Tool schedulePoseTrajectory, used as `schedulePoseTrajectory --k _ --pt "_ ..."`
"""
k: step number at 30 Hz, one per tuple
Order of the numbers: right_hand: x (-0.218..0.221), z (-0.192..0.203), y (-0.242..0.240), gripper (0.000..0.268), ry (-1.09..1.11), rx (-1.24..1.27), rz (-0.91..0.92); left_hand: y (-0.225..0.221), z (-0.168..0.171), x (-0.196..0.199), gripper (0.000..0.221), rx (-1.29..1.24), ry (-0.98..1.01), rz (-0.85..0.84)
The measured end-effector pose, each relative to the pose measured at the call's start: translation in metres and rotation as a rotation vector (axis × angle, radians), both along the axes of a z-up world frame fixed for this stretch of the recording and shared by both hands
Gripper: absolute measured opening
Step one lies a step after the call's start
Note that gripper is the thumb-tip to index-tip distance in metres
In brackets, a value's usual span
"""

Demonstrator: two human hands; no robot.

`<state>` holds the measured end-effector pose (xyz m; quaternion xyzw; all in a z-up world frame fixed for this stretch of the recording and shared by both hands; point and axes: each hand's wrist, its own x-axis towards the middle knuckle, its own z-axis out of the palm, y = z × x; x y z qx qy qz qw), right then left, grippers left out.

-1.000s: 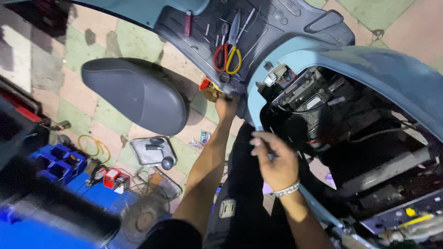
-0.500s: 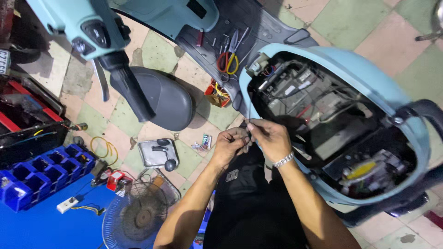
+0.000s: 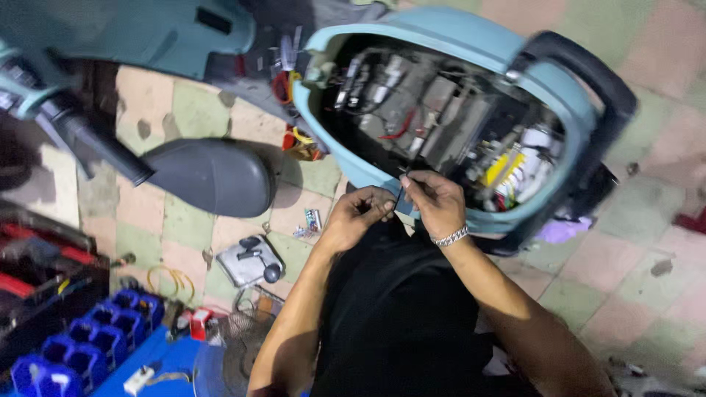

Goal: The person works on the internal components of an electric scooter by connecting and organizing wires within the battery compartment using their hands and yellow handled scissors, before replacing the scooter seat.

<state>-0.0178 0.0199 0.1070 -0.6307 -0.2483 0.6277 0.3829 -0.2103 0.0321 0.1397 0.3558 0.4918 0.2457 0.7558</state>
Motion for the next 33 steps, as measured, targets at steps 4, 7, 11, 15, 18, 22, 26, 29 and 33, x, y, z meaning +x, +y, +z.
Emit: schedulePoseTrajectory --k 4,7,11,15,18,22,26,29,33 --pt "0.053 -0.008 -0.036 0.022 0.077 0.009 -0.169 0.000 0.007 0.064 0.021 0.167 0.336 -0.223" --pt "0.086 -0.012 -0.055 0.025 0.074 0.033 -0.201 -0.008 0.004 0.099 0.021 0.541 0.337 -0.259" --pt "0.118 -0.022 -0.064 0.025 0.104 0.059 -0.204 -0.016 -0.010 0.128 0.019 0.071 0.345 -0.392" --pt "0.155 -0.055 -0.058 0.023 -0.492 0.185 -0.073 -0.015 -0.016 0.130 0.014 0.355 0.477 -0.402" --pt "0.166 -0.071 -0.046 0.024 -0.622 0.130 0.090 -0.015 -0.008 0.129 0.019 0.353 0.675 -0.433" --pt "0.184 -0.069 -0.032 0.027 -0.421 -0.114 0.213 -0.016 -0.010 0.133 0.023 0.703 0.825 -0.408" --pt "0.204 -0.064 -0.029 0.029 -0.270 -0.126 0.199 -0.013 -0.028 0.151 0.020 0.677 0.932 -0.506" --pt "0.208 -0.058 -0.028 0.033 -0.268 -0.053 0.249 -0.015 -0.044 0.166 0.021 0.717 0.992 -0.512" --pt "0.219 -0.060 -0.028 0.032 -0.346 -0.094 0.379 -0.013 -0.062 0.182 0.023 0.759 0.915 -0.585"
